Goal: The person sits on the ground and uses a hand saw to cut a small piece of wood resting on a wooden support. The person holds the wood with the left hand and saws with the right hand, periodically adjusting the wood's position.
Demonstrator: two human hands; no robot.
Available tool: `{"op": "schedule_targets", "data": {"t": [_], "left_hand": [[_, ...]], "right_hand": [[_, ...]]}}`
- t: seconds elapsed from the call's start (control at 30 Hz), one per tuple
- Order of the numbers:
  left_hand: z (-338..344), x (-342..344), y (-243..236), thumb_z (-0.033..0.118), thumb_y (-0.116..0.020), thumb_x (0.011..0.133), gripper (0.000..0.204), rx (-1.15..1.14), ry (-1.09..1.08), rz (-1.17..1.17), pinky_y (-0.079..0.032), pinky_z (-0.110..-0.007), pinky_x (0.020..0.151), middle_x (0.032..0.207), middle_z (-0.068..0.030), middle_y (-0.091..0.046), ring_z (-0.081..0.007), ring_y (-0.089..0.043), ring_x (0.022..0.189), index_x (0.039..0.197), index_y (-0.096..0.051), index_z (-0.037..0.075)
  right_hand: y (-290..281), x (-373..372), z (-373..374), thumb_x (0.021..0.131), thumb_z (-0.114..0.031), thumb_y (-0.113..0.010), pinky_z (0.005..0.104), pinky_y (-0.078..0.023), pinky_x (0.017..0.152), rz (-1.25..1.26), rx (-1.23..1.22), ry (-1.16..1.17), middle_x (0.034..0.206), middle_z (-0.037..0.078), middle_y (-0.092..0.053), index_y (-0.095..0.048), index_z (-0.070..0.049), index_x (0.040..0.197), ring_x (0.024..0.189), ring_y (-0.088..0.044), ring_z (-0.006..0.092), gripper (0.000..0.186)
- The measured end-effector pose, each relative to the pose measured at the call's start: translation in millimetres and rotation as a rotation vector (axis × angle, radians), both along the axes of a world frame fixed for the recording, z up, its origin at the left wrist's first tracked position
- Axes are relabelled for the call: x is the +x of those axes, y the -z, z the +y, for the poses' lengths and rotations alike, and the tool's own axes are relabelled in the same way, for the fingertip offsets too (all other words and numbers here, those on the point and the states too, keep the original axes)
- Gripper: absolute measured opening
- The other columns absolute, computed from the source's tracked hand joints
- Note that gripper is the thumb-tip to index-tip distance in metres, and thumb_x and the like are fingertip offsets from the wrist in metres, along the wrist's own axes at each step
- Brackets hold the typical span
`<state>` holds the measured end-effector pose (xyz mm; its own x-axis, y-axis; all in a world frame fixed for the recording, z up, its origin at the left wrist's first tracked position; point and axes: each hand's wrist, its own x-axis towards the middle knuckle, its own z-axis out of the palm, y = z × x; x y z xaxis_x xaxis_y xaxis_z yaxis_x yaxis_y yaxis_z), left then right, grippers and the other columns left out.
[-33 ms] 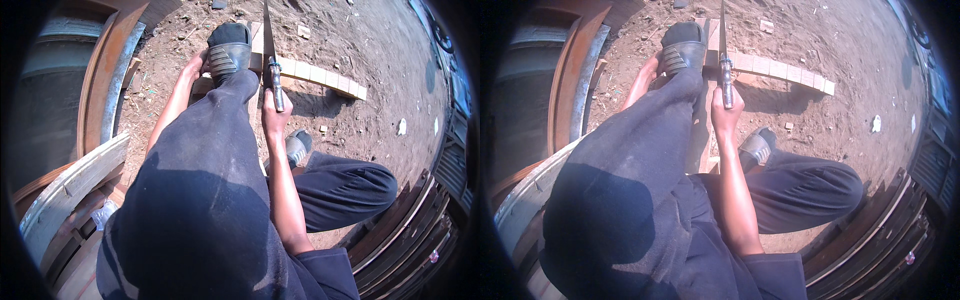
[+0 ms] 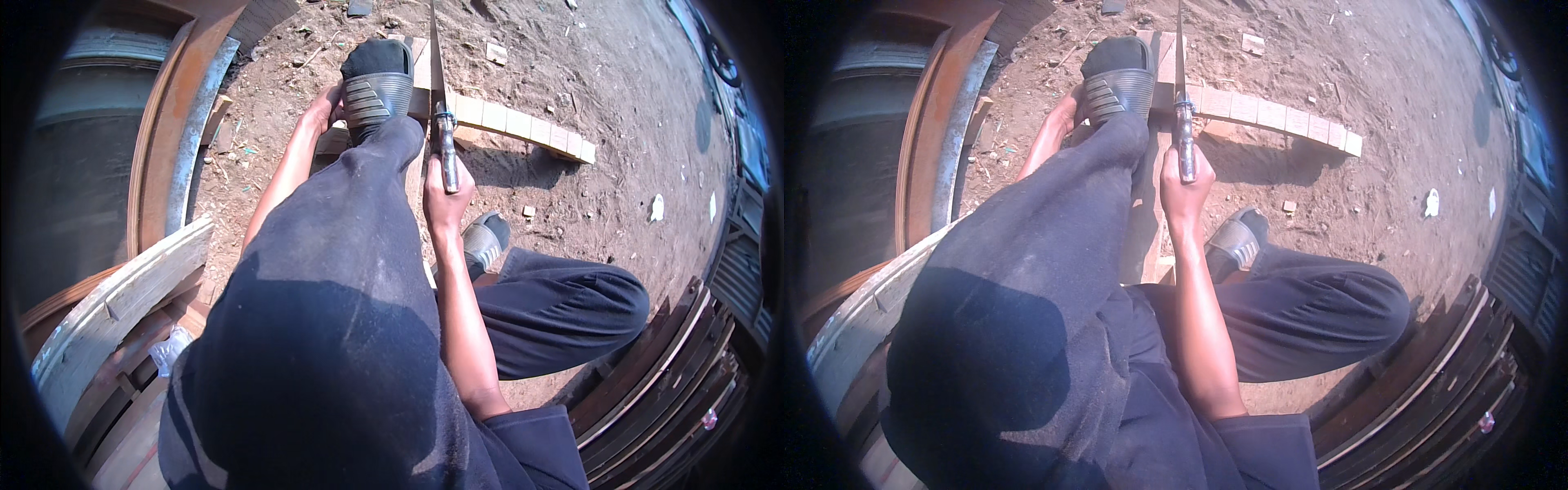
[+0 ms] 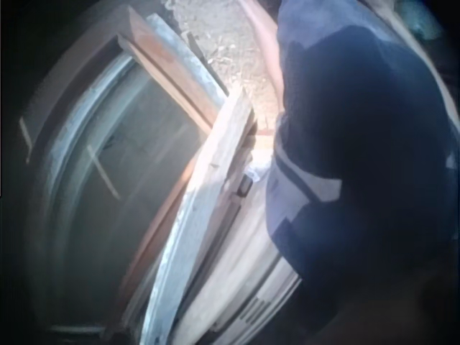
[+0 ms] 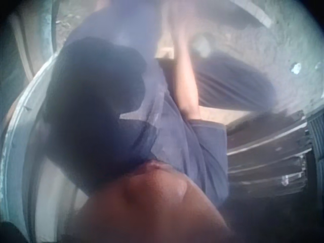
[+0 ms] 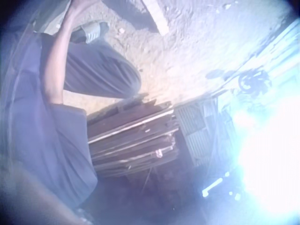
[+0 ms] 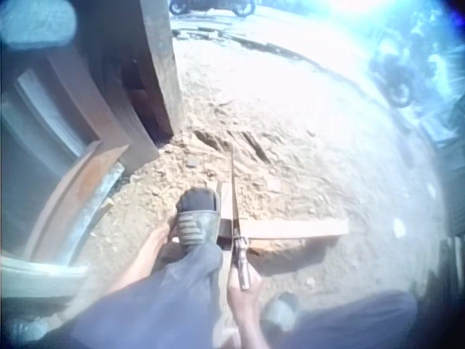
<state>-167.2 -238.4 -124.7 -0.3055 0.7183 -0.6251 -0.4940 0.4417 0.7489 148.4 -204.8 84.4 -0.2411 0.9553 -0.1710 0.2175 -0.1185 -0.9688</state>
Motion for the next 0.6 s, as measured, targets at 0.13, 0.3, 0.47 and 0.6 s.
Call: {"op": "schedule_targets", "data": {"t": [0.13, 0.3, 0.47, 0.6], "left_hand": [[31.6, 47.8, -49.5, 0.032, -0.051, 0.093, 0.032, 0.138, 0.045, -0.110, -0.053, -0.027, 0.065, 0.099, -0.0047, -0.063, -0.0128, -0.062, 0.082, 0.111, -0.057, 0.007], [33.8, 64.3, -73.7, 0.026, -0.052, 0.092, 0.032, 0.208, 0.070, -0.110, -0.053, -0.030, 0.071, 0.106, -0.0067, -0.062, -0.0141, -0.061, 0.089, 0.116, -0.056, 0.004], [34.2, 53.5, -81.3, 0.033, -0.050, 0.093, 0.040, 0.188, 0.130, -0.011, -0.053, -0.030, 0.072, 0.106, -0.0083, -0.063, -0.0146, -0.061, 0.091, 0.118, -0.056, 0.003], [45.0, 53.1, -74.5, 0.038, -0.048, 0.093, 0.046, 0.156, 0.250, 0.105, -0.053, -0.031, 0.072, 0.107, -0.0096, -0.063, -0.0149, -0.060, 0.092, 0.120, -0.055, 0.002]], "right_hand": [[-11.1, 12.1, -21.9, 0.083, -0.005, -0.055, 0.0271, -0.038, 0.049, -0.028, 0.030, 0.080, 0.055, 0.003, -0.049, -0.056, 0.001, 0.071, 0.051, -0.044, 0.0077, 0.013], [-14.6, 5.0, -0.8, 0.082, -0.007, -0.056, 0.0307, -0.038, 0.050, -0.081, 0.053, 0.131, 0.054, 0.007, -0.047, -0.052, 0.002, 0.067, 0.051, -0.044, 0.0109, 0.018], [-13.5, 1.2, -13.0, 0.082, -0.009, -0.057, 0.0307, -0.038, 0.050, -0.066, 0.073, 0.116, 0.054, 0.007, -0.046, -0.050, 0.001, 0.067, 0.051, -0.042, 0.0109, 0.019], [-14.6, 11.4, -6.3, 0.081, -0.007, -0.054, 0.0303, -0.037, 0.050, 0.015, 0.023, 0.176, 0.054, 0.004, -0.044, -0.049, 0.000, 0.065, 0.052, -0.041, 0.0088, 0.019]]}}
